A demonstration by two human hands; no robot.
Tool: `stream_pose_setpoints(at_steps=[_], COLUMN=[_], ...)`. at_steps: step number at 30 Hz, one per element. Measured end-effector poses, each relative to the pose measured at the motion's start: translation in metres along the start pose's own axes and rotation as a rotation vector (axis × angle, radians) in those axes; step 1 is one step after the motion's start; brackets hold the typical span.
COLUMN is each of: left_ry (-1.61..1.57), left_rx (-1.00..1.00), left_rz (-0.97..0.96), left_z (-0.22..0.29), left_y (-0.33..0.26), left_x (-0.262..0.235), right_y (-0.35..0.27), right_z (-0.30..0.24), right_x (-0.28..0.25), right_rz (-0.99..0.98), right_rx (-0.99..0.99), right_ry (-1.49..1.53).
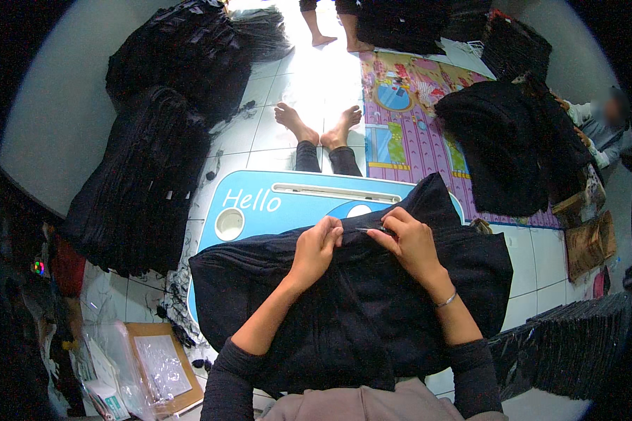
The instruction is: The person sits on the floor and uses a small red tool to attach white tags to the waistband of a black garment. They repeatedly pick up tags, position them, and secure them to the garment, then place the finished item aside.
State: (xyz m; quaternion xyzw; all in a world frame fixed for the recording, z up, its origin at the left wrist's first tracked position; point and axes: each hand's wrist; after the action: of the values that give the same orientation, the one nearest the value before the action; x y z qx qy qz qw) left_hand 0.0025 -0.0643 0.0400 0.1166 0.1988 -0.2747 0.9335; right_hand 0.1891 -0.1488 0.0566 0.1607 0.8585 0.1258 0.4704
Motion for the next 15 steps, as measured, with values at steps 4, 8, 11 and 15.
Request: stream_pose_setpoints(at_steps=[4,8,11,15], left_ry=[-0.008,-0.081,-0.032,-0.198], left_rx=[-0.035,0.012,0.037,-0.131], left_rz=[-0.035,-0.034,-0.047,0.14], left_z=[0.001,-0.007,-0.011,-0.018], left_y=[0.001,-0.001,0.001,0.011], left_x=[-0.003,0.0,-0.004,-0.076], right_y=[0.0,0.003,0.002,0.0], right_z=[-0.001,-0.003,-0.003,-0.001], right_x=[0.003,0.01,0.011,0.004], right_rz=[0.0,0.024,0.038,-0.014], right_rx=[-0.103,-0.137,-0.122,0.003], right_ry=[-0.179,-0.256,-0.248,-0.105])
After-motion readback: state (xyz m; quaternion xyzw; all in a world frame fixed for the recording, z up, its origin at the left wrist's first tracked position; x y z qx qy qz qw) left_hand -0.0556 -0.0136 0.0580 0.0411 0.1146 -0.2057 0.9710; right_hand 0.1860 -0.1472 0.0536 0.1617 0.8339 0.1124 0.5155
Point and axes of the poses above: each hand's wrist, its own y-axis towards the middle knuckle, its own x-axis out of the palm, z = x × y
